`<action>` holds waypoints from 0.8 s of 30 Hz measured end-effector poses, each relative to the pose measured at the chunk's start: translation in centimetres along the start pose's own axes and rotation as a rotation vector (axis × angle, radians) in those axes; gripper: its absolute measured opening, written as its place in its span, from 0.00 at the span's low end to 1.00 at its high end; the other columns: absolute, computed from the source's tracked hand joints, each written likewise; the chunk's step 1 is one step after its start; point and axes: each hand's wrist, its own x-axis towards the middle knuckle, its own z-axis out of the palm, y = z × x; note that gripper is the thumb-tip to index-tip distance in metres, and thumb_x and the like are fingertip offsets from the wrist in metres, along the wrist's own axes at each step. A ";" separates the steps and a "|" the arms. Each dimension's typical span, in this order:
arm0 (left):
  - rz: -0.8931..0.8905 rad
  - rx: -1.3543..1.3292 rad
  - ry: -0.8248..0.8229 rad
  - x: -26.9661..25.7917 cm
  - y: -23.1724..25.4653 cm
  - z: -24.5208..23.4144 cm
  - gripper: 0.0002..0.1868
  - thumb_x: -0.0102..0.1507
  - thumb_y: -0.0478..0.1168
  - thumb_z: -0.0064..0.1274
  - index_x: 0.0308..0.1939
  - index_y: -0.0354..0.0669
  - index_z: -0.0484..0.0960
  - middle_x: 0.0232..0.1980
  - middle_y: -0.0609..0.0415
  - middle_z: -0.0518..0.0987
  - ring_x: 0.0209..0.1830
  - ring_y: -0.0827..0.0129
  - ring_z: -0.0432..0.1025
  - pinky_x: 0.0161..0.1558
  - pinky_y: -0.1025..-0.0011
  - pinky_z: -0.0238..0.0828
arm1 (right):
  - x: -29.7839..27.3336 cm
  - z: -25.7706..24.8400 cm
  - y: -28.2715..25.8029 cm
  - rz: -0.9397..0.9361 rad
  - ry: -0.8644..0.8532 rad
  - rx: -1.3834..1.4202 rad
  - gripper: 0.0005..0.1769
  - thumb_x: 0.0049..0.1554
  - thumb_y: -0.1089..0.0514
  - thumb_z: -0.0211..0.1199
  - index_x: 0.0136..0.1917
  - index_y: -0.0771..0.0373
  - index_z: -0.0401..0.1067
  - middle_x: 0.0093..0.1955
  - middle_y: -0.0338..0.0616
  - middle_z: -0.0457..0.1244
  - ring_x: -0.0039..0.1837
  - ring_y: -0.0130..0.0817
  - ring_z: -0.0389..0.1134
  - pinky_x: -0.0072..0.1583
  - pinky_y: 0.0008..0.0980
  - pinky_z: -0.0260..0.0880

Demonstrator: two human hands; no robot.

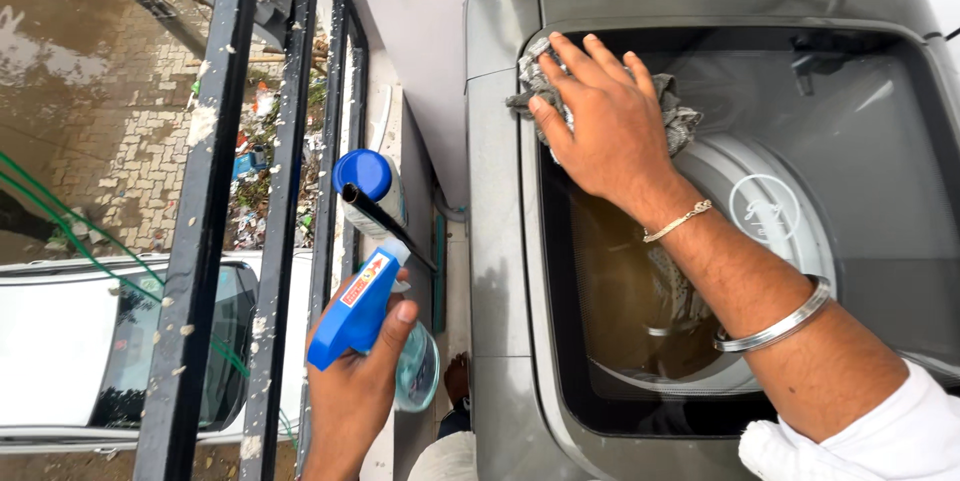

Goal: The person cleans a washing machine by spraying cleaning liquid onto the glass lid and frame and wiping it with a cloth.

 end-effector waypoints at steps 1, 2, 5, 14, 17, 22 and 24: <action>0.025 -0.007 0.021 0.5 -1.0 -0.3 0.22 0.61 0.43 0.63 0.57 0.39 0.84 0.38 0.54 0.83 0.35 0.77 0.73 0.38 0.78 0.69 | 0.0 0.1 0.1 0.000 -0.001 0.000 0.27 0.67 0.45 0.54 0.72 0.63 0.70 0.79 0.47 0.57 0.80 0.53 0.52 0.76 0.62 0.45; 0.075 -0.005 0.025 1.0 -2.0 -0.6 0.22 0.61 0.43 0.62 0.57 0.38 0.84 0.39 0.54 0.83 0.37 0.77 0.74 0.40 0.77 0.70 | -0.1 0.1 0.2 -0.005 -0.003 -0.006 0.27 0.67 0.45 0.54 0.72 0.63 0.70 0.79 0.48 0.57 0.80 0.53 0.52 0.76 0.62 0.45; 0.193 -0.007 0.037 3.1 -5.7 -1.2 0.21 0.64 0.43 0.60 0.58 0.38 0.82 0.42 0.55 0.83 0.42 0.77 0.76 0.44 0.77 0.74 | 0.0 0.4 0.3 -0.019 0.000 -0.027 0.27 0.68 0.45 0.54 0.72 0.64 0.70 0.79 0.49 0.57 0.80 0.52 0.52 0.76 0.63 0.44; 0.072 0.051 0.052 5.9 -14.9 -2.5 0.16 0.67 0.37 0.55 0.59 0.40 0.78 0.43 0.57 0.79 0.41 0.77 0.72 0.44 0.76 0.72 | -0.2 0.6 0.4 -0.035 0.022 -0.050 0.27 0.69 0.45 0.54 0.72 0.64 0.70 0.78 0.49 0.58 0.79 0.52 0.55 0.75 0.62 0.47; 0.088 -0.011 0.041 5.5 -16.0 -3.0 0.16 0.66 0.35 0.54 0.59 0.40 0.78 0.42 0.59 0.78 0.41 0.79 0.72 0.44 0.78 0.71 | -0.4 0.5 0.4 -0.034 0.024 -0.050 0.27 0.69 0.45 0.55 0.73 0.65 0.70 0.77 0.50 0.59 0.78 0.52 0.56 0.75 0.62 0.48; 0.051 0.043 0.006 3.7 -16.8 -4.1 0.16 0.65 0.33 0.55 0.57 0.39 0.78 0.40 0.59 0.76 0.37 0.79 0.69 0.39 0.77 0.68 | -0.3 0.5 0.4 -0.038 0.037 -0.062 0.27 0.69 0.46 0.55 0.73 0.64 0.70 0.77 0.49 0.60 0.79 0.51 0.56 0.75 0.61 0.48; 0.060 0.037 -0.011 2.8 -17.1 -4.5 0.17 0.65 0.32 0.54 0.58 0.40 0.79 0.41 0.60 0.77 0.39 0.80 0.70 0.41 0.78 0.69 | -0.4 0.5 0.5 -0.036 0.039 -0.061 0.27 0.69 0.46 0.55 0.73 0.64 0.70 0.77 0.49 0.60 0.78 0.51 0.56 0.75 0.61 0.48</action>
